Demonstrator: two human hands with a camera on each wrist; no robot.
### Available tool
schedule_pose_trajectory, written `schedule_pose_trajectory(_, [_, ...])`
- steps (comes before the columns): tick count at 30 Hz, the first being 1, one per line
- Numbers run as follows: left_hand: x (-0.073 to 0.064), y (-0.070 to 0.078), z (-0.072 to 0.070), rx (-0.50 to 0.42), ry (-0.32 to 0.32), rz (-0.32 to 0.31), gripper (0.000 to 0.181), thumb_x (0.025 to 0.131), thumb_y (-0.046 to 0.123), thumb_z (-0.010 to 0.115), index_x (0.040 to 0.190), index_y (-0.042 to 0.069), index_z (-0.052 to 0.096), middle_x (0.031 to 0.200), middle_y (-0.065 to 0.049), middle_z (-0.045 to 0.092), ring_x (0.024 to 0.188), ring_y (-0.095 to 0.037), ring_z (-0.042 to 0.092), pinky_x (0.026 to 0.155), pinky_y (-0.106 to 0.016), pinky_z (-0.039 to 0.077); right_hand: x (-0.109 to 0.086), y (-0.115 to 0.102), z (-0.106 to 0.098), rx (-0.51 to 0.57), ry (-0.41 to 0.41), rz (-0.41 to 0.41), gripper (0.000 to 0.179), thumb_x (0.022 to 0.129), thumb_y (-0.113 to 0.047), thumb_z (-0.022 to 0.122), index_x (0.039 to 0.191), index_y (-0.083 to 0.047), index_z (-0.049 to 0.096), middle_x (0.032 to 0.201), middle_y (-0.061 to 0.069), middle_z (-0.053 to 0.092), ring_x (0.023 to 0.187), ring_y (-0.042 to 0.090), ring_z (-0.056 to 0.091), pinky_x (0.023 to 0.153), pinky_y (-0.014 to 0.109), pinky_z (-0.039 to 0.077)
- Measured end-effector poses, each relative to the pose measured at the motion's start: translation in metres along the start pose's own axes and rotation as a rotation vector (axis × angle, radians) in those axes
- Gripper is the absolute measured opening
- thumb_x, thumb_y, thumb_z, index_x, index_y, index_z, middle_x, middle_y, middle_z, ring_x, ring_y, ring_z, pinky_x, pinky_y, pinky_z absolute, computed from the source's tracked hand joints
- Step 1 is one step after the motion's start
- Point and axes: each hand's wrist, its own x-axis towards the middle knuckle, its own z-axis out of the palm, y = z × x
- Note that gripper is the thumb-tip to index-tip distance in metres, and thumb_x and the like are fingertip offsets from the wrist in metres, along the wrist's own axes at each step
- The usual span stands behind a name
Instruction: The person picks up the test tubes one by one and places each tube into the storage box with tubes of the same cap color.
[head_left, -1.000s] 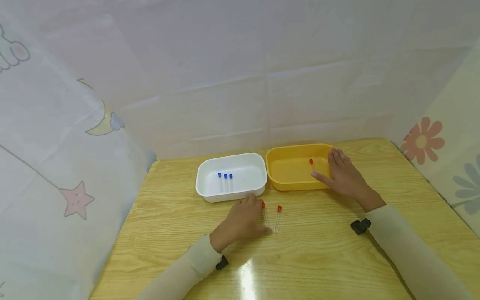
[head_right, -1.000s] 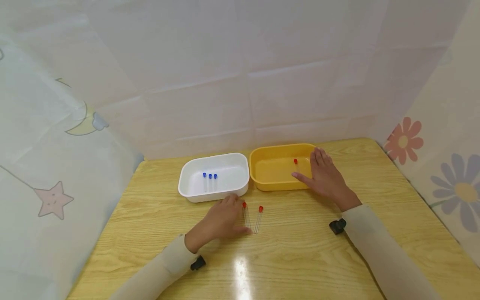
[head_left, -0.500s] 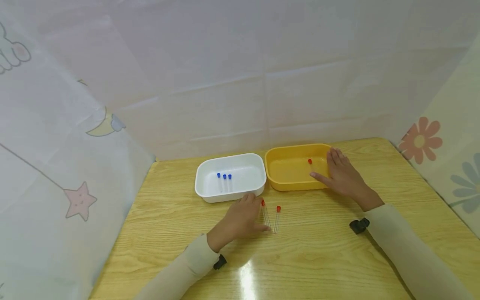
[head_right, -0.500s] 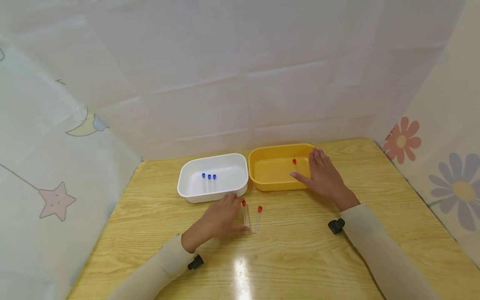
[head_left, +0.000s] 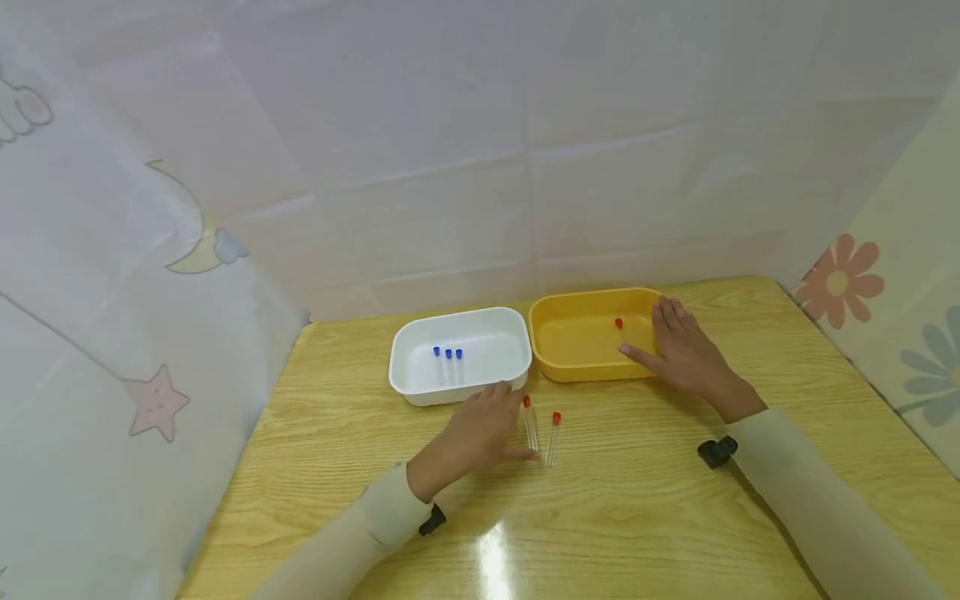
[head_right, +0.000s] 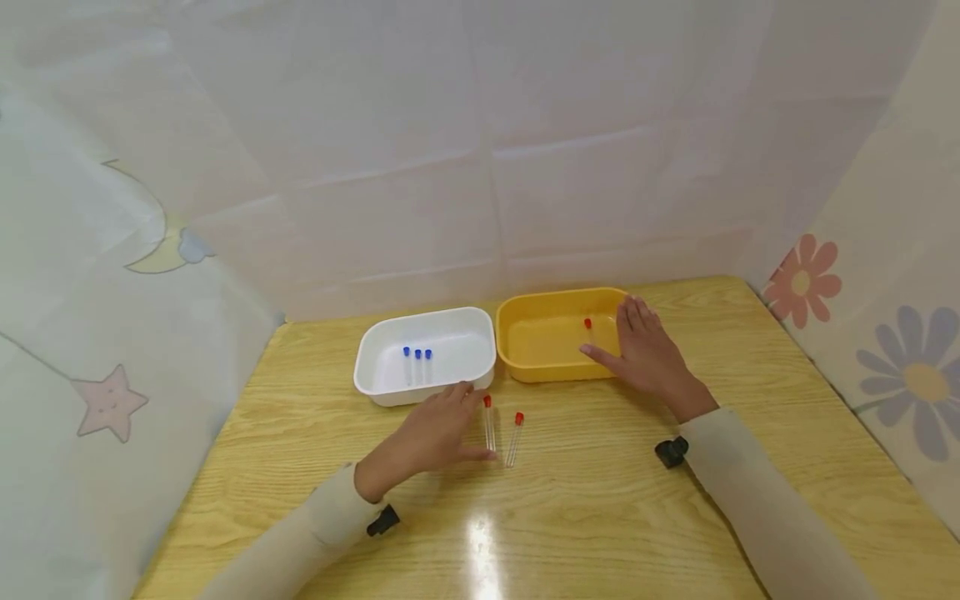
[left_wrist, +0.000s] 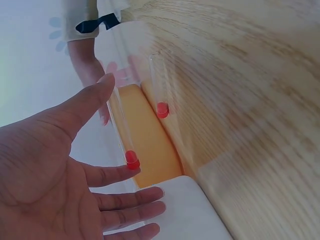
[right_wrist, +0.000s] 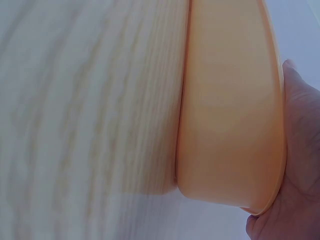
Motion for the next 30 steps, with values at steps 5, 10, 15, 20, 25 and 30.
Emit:
schedule_pose_trajectory(5, [-0.001, 0.000, -0.003, 0.007, 0.019, 0.029, 0.089, 0.081, 0.071, 0.071, 0.139, 0.006, 0.053, 0.119, -0.006, 0.057, 0.102, -0.019, 0.058, 0.080, -0.029, 0.052, 0.000, 0.000, 0.001, 0.001, 0.001, 0.004, 0.105, 0.102, -0.064, 0.043, 0.153, 0.018, 0.000, 0.162, 0.033, -0.011, 0.150, 0.049, -0.010, 0.120, 0.061, -0.002])
schedule_pose_trajectory(10, [-0.001, 0.000, -0.009, 0.027, 0.024, 0.050, 0.087, 0.081, 0.072, 0.070, 0.137, 0.006, 0.053, 0.118, -0.007, 0.057, 0.100, -0.019, 0.058, 0.081, -0.029, 0.052, 0.000, 0.000, 0.001, 0.005, 0.000, 0.004, 0.105, 0.102, -0.063, 0.043, 0.153, 0.018, 0.000, 0.162, 0.033, -0.011, 0.151, 0.048, -0.011, 0.120, 0.060, -0.004])
schedule_pose_trajectory(15, [0.000, 0.000, -0.014, 0.043, 0.044, 0.068, 0.086, 0.081, 0.071, 0.071, 0.134, 0.006, 0.055, 0.121, -0.008, 0.058, 0.101, -0.021, 0.058, 0.083, -0.031, 0.052, 0.001, 0.000, 0.001, -0.005, 0.007, -0.002, 0.104, 0.102, -0.063, 0.042, 0.153, 0.017, 0.000, 0.162, 0.033, -0.010, 0.151, 0.048, -0.010, 0.120, 0.059, -0.003])
schedule_pose_trajectory(20, [0.002, -0.001, -0.019, 0.043, 0.060, 0.072, 0.088, 0.081, 0.070, 0.072, 0.137, 0.005, 0.054, 0.124, -0.010, 0.058, 0.103, -0.023, 0.060, 0.082, -0.033, 0.054, 0.001, 0.000, 0.001, 0.000, 0.008, -0.003, 0.104, 0.102, -0.063, 0.043, 0.153, 0.018, 0.001, 0.162, 0.032, -0.011, 0.151, 0.048, -0.009, 0.120, 0.060, -0.003])
schedule_pose_trajectory(25, [0.004, -0.002, -0.026, 0.022, 0.065, 0.073, 0.090, 0.081, 0.069, 0.072, 0.142, 0.006, 0.050, 0.126, -0.010, 0.058, 0.105, -0.023, 0.060, 0.081, -0.034, 0.054, 0.001, 0.000, 0.001, 0.000, 0.010, -0.001, 0.104, 0.102, -0.063, 0.043, 0.153, 0.018, 0.001, 0.162, 0.033, -0.009, 0.151, 0.048, -0.010, 0.120, 0.060, -0.003])
schedule_pose_trajectory(30, [0.007, -0.004, -0.029, 0.014, 0.092, 0.087, 0.090, 0.082, 0.066, 0.074, 0.143, 0.006, 0.049, 0.127, -0.010, 0.058, 0.106, -0.023, 0.060, 0.079, -0.033, 0.054, 0.002, -0.001, 0.002, 0.001, 0.012, 0.002, 0.105, 0.102, -0.064, 0.044, 0.153, 0.018, 0.002, 0.162, 0.034, -0.008, 0.151, 0.048, -0.009, 0.120, 0.061, -0.002])
